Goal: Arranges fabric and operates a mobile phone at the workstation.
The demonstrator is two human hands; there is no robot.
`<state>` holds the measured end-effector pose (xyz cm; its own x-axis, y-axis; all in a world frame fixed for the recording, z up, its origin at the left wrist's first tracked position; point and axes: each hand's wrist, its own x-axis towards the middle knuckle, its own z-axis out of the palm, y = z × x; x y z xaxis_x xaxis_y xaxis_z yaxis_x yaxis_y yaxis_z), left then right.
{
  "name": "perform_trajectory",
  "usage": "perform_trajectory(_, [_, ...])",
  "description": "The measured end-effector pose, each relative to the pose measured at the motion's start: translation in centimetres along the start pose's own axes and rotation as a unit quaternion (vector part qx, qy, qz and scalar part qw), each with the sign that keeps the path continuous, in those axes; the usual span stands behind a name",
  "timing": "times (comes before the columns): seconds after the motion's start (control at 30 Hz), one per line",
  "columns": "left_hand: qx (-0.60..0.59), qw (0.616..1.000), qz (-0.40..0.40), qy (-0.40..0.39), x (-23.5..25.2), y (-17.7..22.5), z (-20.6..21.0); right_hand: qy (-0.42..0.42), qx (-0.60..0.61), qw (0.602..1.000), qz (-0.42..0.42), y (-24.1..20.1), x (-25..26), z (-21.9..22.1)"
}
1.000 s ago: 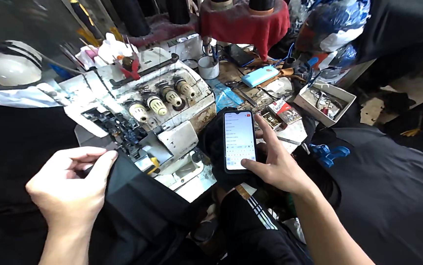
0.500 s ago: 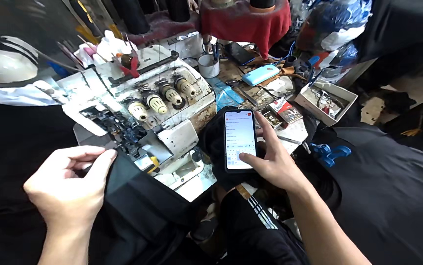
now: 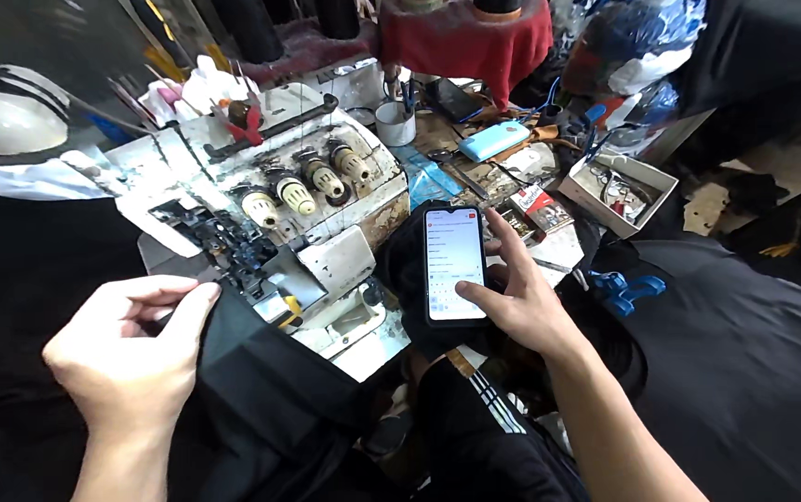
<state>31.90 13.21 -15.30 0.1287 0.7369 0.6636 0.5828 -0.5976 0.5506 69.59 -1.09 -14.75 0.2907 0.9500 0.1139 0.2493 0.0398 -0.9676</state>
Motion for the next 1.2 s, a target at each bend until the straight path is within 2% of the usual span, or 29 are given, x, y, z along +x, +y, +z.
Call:
perform_trajectory(0.57, [-0.024, 1.000, 0.012, 0.006, 0.0, -0.5, 0.1, 0.035, -0.005, 0.999, -0.011, -0.7, 0.9, -0.1])
perform_trajectory(1.2, [-0.006, 1.000, -0.006, -0.001, 0.0, 1.5, 0.1, 0.065, 0.026, 0.997, -0.030, -0.8, 3.2, 0.5])
